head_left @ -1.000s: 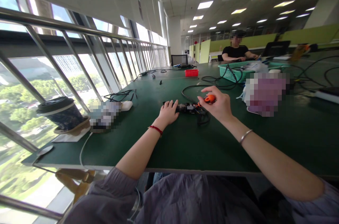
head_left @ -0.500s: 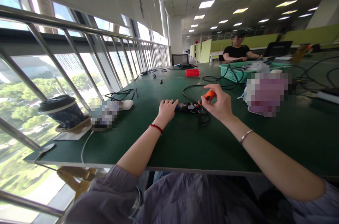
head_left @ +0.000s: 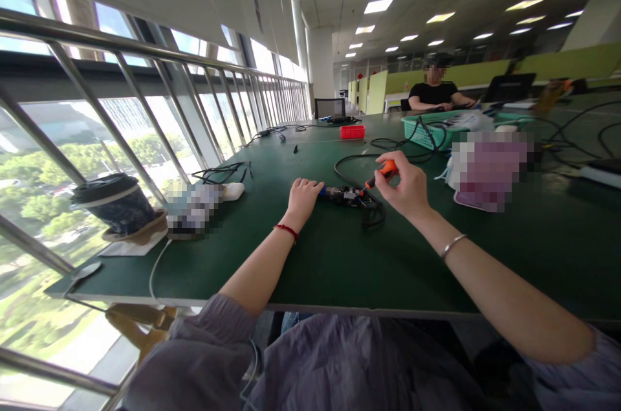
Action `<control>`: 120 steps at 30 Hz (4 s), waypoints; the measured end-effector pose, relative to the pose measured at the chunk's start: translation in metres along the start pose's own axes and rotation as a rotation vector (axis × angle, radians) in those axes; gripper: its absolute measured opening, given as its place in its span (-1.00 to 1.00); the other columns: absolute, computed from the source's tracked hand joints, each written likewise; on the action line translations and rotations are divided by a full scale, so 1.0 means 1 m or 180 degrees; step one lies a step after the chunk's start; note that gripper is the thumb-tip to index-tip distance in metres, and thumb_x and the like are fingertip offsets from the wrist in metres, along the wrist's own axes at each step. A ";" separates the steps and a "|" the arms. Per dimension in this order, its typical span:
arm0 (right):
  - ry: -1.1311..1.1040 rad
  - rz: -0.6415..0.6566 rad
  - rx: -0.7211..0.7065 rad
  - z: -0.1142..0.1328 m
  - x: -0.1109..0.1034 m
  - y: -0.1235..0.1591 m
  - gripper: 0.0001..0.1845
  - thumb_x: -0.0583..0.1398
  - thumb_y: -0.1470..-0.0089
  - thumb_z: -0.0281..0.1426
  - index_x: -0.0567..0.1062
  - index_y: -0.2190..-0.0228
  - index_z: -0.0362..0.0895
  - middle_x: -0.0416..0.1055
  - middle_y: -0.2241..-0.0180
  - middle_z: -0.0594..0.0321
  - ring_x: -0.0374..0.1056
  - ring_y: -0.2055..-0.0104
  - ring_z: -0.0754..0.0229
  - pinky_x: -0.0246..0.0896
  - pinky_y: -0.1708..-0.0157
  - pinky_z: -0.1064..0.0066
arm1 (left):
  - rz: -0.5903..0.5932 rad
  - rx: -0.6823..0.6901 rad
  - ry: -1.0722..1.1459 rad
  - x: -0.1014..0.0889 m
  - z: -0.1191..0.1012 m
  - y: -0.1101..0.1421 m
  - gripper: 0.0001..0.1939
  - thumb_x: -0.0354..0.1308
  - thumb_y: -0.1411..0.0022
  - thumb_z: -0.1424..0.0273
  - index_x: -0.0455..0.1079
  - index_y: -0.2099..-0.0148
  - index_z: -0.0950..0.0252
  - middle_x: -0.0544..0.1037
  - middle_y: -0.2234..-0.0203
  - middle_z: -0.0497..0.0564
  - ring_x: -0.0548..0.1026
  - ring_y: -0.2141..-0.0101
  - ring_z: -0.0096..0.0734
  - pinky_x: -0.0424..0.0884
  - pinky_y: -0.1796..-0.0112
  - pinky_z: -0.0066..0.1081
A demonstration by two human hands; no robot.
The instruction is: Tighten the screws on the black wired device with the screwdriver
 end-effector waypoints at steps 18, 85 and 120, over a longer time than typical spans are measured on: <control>-0.0149 -0.0083 0.0154 -0.010 -0.003 -0.002 -0.70 0.07 0.01 -0.32 0.37 0.18 -0.08 0.37 0.53 0.34 0.30 0.54 0.21 0.15 0.50 0.42 | 0.0332 0.0438 0.0538 -0.001 -0.041 0.007 -0.39 -0.04 -0.31 0.37 -0.08 -0.36 0.30 0.07 -0.29 0.18 0.07 -0.26 -0.17 0.00 -0.23 -0.17; -0.0122 -0.0036 0.0167 -0.004 -0.002 -0.002 -0.75 0.18 -0.02 -0.22 0.42 0.28 -0.10 0.36 0.60 0.37 0.27 0.64 0.28 0.18 0.55 0.45 | 0.0548 0.0543 0.0717 -0.001 -0.034 0.006 -0.36 -0.04 -0.31 0.35 -0.14 -0.37 0.31 0.01 -0.31 0.18 0.00 -0.28 -0.14 0.04 -0.21 -0.17; -0.0286 -0.0016 -0.0036 0.001 0.002 0.001 -0.62 0.14 -0.05 -0.26 0.33 0.08 -0.10 0.42 0.45 0.28 0.39 0.44 0.19 0.26 0.40 0.39 | 0.0535 0.0557 0.0727 -0.002 -0.034 0.007 -0.36 -0.03 -0.30 0.35 -0.13 -0.36 0.27 0.02 -0.31 0.18 0.02 -0.28 -0.15 0.08 -0.19 -0.15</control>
Point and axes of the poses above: each hand's wrist, its own y-axis away from the middle knuckle, its own x-axis out of the palm, z = x × y, the point moved 1 cm from there along -y, towards the middle knuckle
